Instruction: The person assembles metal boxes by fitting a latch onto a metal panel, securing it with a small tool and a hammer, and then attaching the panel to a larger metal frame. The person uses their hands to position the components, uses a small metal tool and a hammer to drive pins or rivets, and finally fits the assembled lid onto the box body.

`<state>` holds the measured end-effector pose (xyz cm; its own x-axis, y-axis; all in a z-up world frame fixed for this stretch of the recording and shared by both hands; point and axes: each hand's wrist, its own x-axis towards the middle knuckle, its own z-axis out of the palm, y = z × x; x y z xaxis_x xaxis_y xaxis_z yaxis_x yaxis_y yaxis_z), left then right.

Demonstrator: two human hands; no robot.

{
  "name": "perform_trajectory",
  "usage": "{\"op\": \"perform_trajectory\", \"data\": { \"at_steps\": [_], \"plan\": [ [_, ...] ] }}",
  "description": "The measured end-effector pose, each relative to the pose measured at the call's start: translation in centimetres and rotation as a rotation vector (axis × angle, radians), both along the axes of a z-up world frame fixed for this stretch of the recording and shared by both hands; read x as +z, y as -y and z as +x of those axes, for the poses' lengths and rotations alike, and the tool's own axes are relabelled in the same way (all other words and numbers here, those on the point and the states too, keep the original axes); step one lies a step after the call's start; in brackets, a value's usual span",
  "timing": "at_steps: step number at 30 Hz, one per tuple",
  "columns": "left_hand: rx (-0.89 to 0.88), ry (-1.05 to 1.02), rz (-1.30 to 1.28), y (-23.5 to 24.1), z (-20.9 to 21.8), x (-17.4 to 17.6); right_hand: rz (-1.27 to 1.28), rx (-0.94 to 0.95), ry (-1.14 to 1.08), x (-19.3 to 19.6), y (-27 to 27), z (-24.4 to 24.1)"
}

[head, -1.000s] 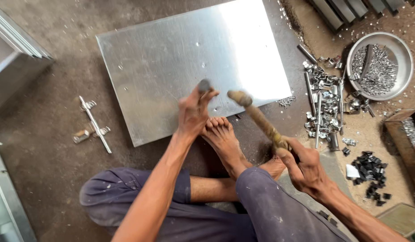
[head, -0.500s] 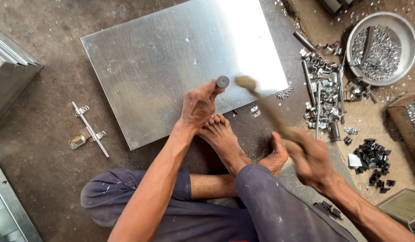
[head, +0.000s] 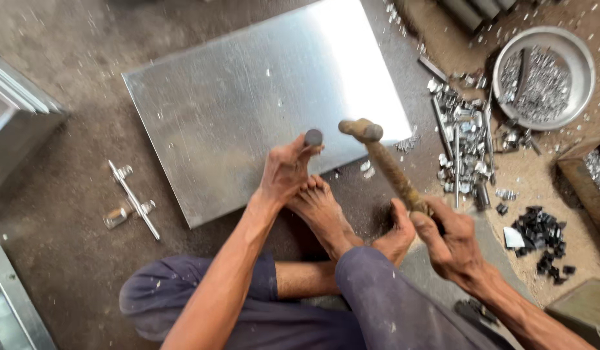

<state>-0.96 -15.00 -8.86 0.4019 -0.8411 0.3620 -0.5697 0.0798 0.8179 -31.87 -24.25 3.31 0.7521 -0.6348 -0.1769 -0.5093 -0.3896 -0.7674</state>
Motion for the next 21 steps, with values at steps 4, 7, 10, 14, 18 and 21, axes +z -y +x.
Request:
{"op": "perform_trajectory", "data": {
  "at_steps": [4,7,10,14,18,21],
  "plan": [
    [-0.032,0.051,0.151,-0.7,0.0,0.7,-0.031,0.005,0.006,-0.3,-0.1,-0.9],
    [-0.018,0.053,0.089,-0.4,0.0,1.5,-0.118,0.023,0.097,0.4,0.1,-0.8],
    [-0.01,0.092,0.227,-0.4,-0.5,1.7,-0.262,0.056,0.248,1.2,-0.2,-0.3],
    [-0.019,0.041,0.105,-0.9,-0.3,1.9,0.097,0.012,-0.285,1.3,-0.3,0.9],
    [-0.05,-0.078,0.113,-0.4,-0.2,0.4,-0.036,0.03,0.039,-0.7,-0.3,-0.2],
    [-0.017,0.094,0.101,-0.5,-0.9,-0.7,-0.048,0.067,0.069,-2.3,-0.7,-1.4]
  ]
}}
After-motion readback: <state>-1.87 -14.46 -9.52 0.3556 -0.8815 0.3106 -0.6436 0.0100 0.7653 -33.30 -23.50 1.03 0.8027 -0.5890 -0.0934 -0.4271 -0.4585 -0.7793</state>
